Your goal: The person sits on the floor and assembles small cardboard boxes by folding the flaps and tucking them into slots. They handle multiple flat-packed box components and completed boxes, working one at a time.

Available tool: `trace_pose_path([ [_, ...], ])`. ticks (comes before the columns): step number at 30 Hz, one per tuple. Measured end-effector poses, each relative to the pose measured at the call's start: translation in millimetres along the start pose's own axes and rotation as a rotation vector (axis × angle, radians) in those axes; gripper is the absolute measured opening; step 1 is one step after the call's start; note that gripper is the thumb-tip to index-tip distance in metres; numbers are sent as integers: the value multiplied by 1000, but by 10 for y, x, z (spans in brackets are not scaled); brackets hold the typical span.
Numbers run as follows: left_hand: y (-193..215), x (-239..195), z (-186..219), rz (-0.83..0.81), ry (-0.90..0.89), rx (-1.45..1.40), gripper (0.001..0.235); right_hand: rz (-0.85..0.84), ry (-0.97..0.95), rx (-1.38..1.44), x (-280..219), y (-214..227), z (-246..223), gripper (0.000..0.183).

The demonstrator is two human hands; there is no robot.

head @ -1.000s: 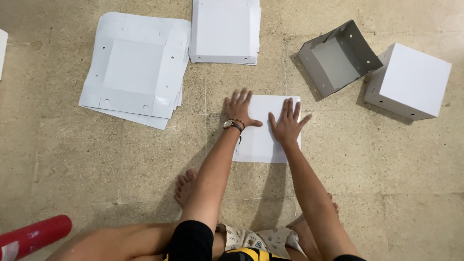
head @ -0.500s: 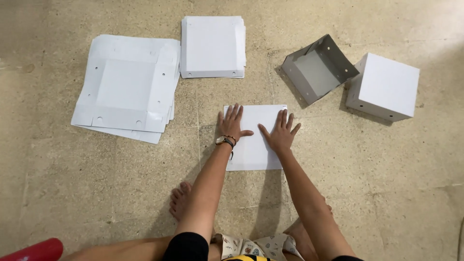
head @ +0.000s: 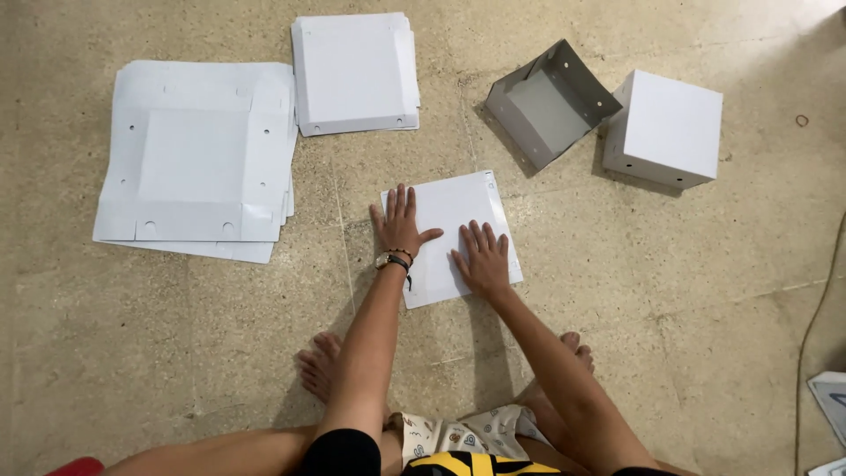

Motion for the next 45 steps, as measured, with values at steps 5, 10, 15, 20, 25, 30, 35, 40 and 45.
trace_pose_path([
  [5, 34, -96, -1, 51, 55, 22, 100, -14, 18, 67, 565, 161, 471, 57],
  [10, 129, -305, -58, 150, 190, -37, 92, -29, -92, -1, 103, 556, -2, 55],
  [15, 122, -350, -105, 371, 228, 44, 88, -20, 205, -81, -197, -126, -348, 59],
  [20, 86, -390, -125, 487, 218, 54, 84, -5, -177, 86, -156, 192, 266, 63],
  [25, 134, -369, -110, 487, 238, 61, 84, 233, 185, 10, -242, -117, -148, 71],
  [30, 118, -342, -136, 426, 258, 47, 85, 205, 507, -29, -430, -134, -426, 67],
  [35, 120, -357, -141, 380, 302, 40, 85, 40, -134, 71, -168, 78, 565, 59],
  [40, 174, -373, -119, 425, 293, 53, 84, 126, 211, 39, -425, -183, -580, 74],
  [45, 163, -376, -150, 509, 287, 62, 84, 198, 294, 39, -462, -216, -675, 67],
])
Point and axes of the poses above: each hand's wrist, its own x-axis towards the middle knuckle, its own y-axis out of the back of the hand, z = x × y, the point moved 9 cm from there along x, towards the middle knuckle, and after that the axes turned 3 degrees about -z, right-handed, at the moved point
